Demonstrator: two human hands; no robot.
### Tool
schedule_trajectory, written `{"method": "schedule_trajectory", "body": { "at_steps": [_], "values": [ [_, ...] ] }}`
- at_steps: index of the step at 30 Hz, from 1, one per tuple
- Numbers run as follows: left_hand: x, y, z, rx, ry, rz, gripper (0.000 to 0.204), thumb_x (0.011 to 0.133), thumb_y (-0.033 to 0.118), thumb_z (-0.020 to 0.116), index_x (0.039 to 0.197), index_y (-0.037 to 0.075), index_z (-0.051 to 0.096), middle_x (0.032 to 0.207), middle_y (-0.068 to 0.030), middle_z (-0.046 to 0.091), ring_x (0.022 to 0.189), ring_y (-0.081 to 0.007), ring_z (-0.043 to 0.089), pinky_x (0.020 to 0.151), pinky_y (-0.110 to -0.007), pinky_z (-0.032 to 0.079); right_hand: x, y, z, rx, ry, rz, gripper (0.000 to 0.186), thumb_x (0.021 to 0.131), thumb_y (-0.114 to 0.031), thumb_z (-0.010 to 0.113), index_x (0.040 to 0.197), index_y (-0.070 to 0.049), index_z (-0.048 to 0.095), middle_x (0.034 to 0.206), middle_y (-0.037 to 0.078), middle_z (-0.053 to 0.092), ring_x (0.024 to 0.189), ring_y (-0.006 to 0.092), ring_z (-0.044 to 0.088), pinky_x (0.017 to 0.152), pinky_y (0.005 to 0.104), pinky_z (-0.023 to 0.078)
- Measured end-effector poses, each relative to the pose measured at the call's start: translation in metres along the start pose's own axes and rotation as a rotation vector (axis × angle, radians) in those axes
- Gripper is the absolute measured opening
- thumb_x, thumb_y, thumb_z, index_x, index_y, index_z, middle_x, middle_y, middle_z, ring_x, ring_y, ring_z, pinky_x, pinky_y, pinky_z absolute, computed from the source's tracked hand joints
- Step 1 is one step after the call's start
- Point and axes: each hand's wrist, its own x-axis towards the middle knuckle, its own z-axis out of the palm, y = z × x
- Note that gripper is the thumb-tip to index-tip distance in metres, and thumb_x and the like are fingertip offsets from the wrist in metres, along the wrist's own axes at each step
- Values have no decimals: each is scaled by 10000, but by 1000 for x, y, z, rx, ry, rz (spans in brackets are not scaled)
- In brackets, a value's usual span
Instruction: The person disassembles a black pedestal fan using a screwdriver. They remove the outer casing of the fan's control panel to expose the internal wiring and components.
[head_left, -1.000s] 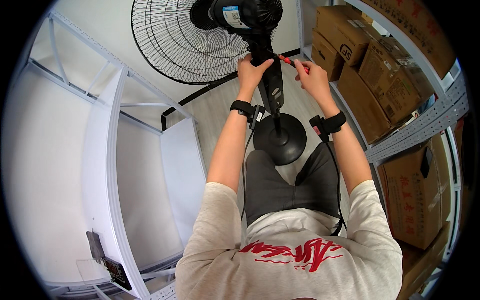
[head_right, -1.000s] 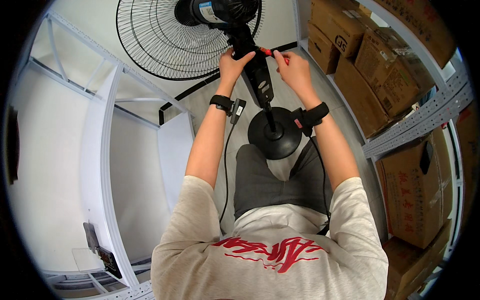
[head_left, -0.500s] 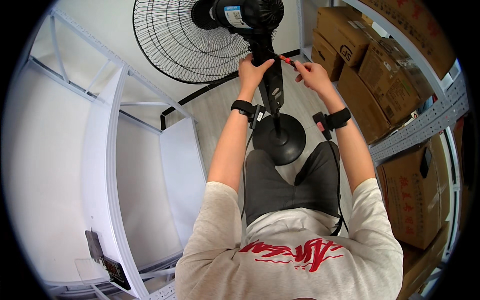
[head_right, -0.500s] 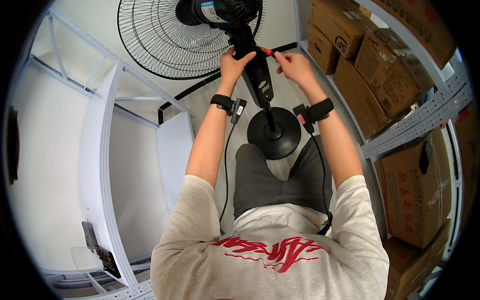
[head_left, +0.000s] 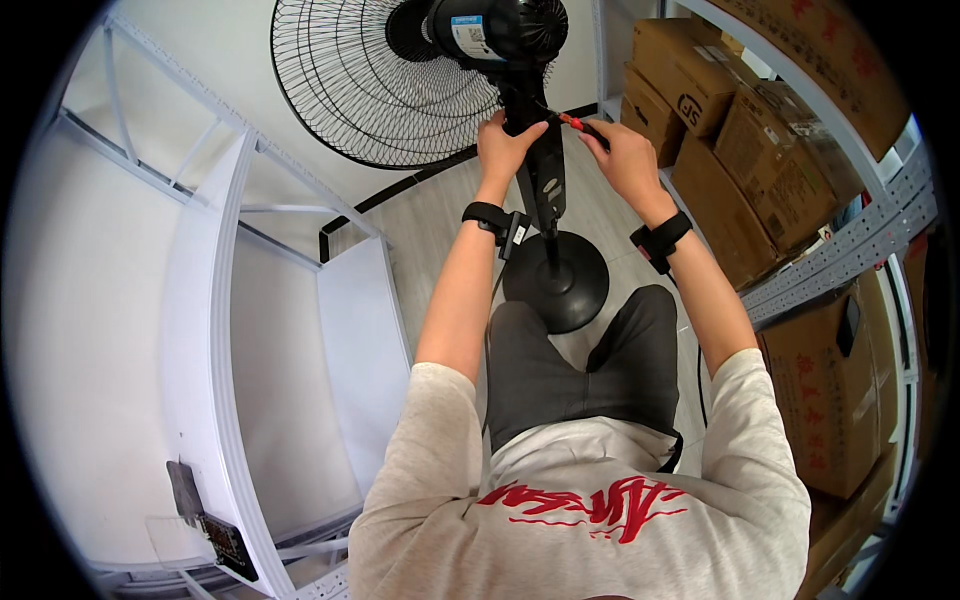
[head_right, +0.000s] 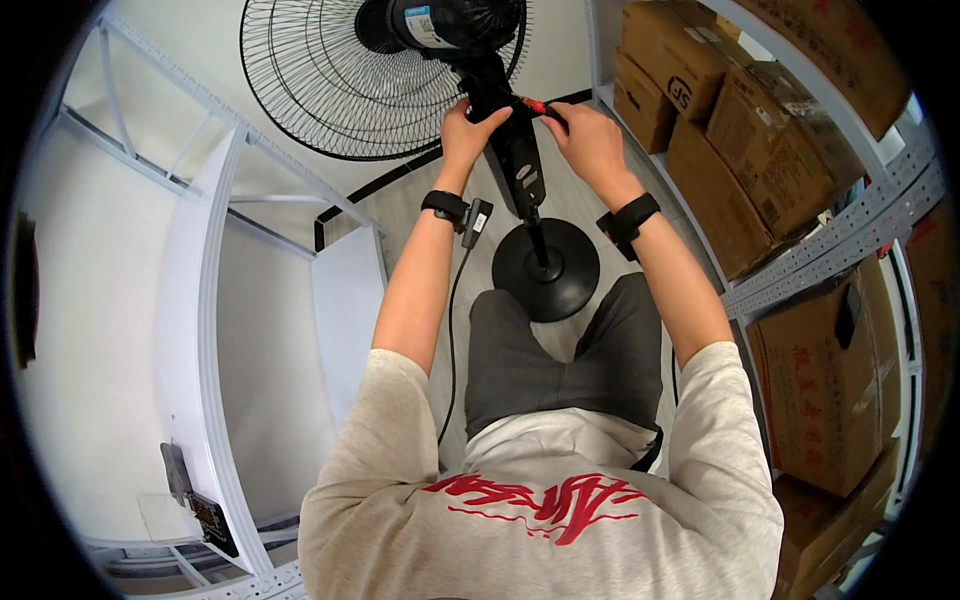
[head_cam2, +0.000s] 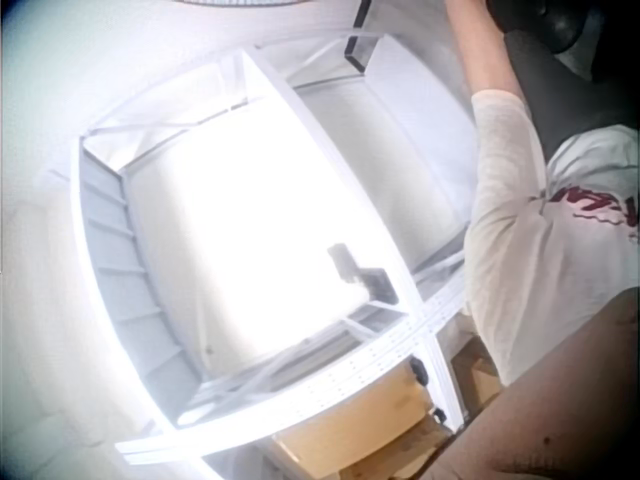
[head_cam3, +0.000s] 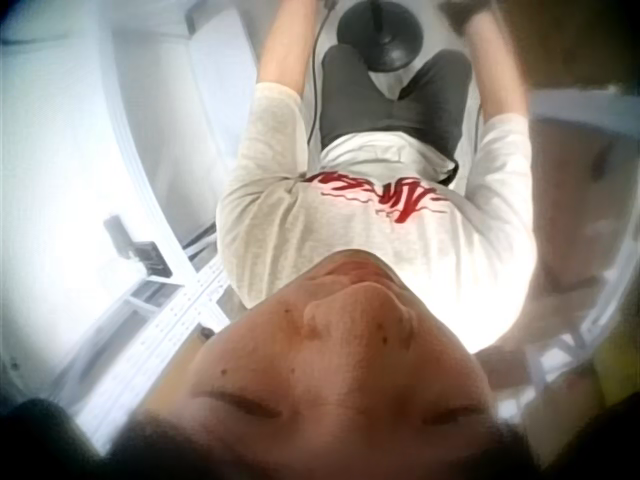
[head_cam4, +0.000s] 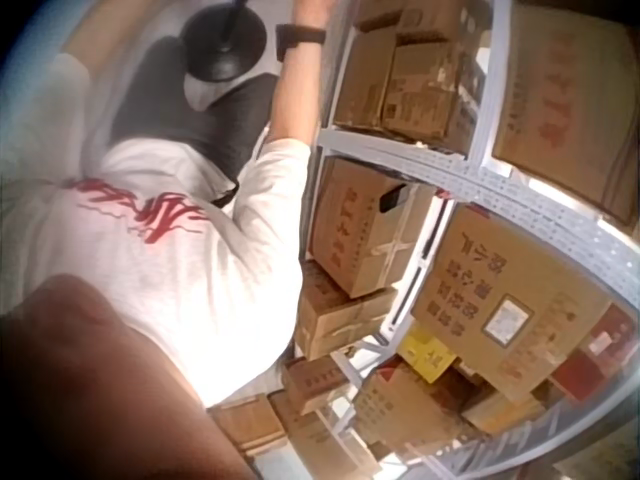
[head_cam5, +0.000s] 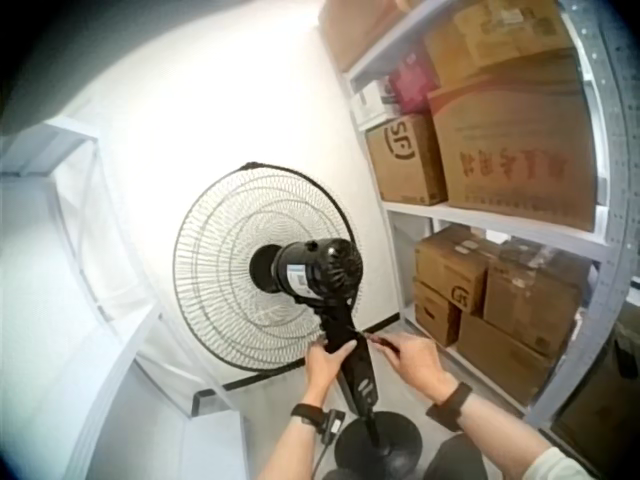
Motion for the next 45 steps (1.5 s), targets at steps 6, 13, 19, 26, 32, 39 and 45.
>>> {"method": "schedule_trajectory", "body": {
  "at_steps": [6,13,19,26,32,39,45],
  "values": [
    [-3,-3,0,24,12,-20,691,632,473,826,1058,-41,649,995,-261,639,947,-395,620,824,-427,492,31,7,-11,574,-697,885,419,935,-448,543,1006,-57,675,694,95,669,608,264,633,537,348,454],
    [-3,-1,-1,33,54,18,639,648,436,825,1008,-65,658,936,-224,685,884,-328,669,805,-379,507,11,-17,-14,-145,-158,72,399,934,-425,549,917,-45,670,728,129,670,678,304,652,608,393,488],
    [-8,14,-1,-8,-12,-29,658,639,452,828,1038,-42,654,989,-252,650,940,-384,630,823,-428,492,23,0,-20,571,-634,791,466,945,-471,535,974,-22,658,670,48,661,609,152,626,562,321,451],
    [-5,-2,-3,-11,32,-7,652,640,444,829,1019,-56,651,979,-253,649,928,-381,625,828,-425,488,13,-16,-12,-114,-219,125,381,898,-441,584,962,-75,671,751,96,683,692,273,654,571,384,470],
    [-11,19,-3,-34,9,-25,601,646,412,832,982,-57,662,909,-224,678,879,-357,657,796,-411,504,19,-2,-18,391,-455,704,428,881,-483,592,916,-70,698,694,78,675,704,278,658,633,397,488],
    [-11,11,-8,6,45,19,583,655,391,830,979,-63,661,901,-210,694,860,-328,677,784,-380,512,12,-23,-17,88,-198,341,462,898,-499,564,878,-55,689,642,112,651,674,292,644,640,390,484],
    [-13,17,-8,-34,13,2,586,665,388,828,988,-70,657,918,-212,696,875,-307,681,792,-363,511,14,-14,-15,347,-385,641,413,896,-449,596,872,-43,666,677,139,662,665,325,645,622,393,486]
  ]
}}
